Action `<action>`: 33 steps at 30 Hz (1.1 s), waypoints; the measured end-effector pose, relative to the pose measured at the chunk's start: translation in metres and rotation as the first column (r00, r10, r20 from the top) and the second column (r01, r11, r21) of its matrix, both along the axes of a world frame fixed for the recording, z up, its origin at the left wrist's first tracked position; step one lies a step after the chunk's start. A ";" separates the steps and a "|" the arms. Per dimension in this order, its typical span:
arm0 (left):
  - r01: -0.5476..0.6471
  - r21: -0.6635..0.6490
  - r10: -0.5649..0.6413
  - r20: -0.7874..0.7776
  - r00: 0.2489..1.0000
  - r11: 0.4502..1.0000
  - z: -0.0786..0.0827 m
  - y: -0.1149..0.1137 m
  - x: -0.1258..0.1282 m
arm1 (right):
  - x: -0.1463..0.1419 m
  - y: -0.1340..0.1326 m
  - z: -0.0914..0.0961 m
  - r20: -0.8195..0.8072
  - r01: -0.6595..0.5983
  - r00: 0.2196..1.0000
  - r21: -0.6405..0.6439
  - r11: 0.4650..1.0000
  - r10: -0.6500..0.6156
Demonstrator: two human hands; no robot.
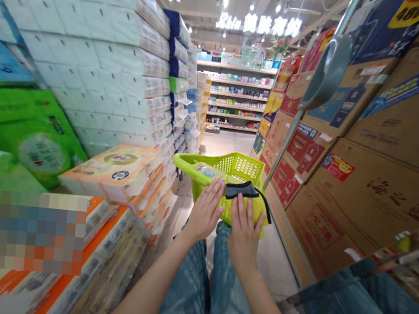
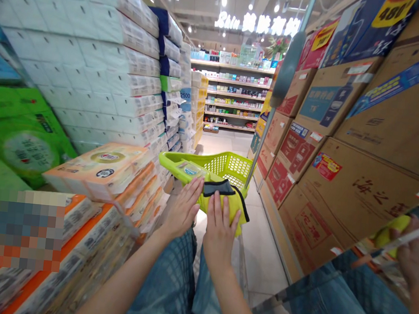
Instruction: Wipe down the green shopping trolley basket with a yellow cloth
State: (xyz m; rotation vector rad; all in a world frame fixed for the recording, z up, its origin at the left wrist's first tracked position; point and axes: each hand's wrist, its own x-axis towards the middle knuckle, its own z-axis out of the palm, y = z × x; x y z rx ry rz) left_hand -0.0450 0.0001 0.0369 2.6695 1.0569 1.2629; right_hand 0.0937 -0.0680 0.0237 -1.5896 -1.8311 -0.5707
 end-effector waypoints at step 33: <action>-0.004 -0.004 0.005 0.050 0.999 1.000 0.001 -0.003 0.005 | 0.046 -0.018 0.005 -0.160 -0.036 0.986 0.005 0.999 0.036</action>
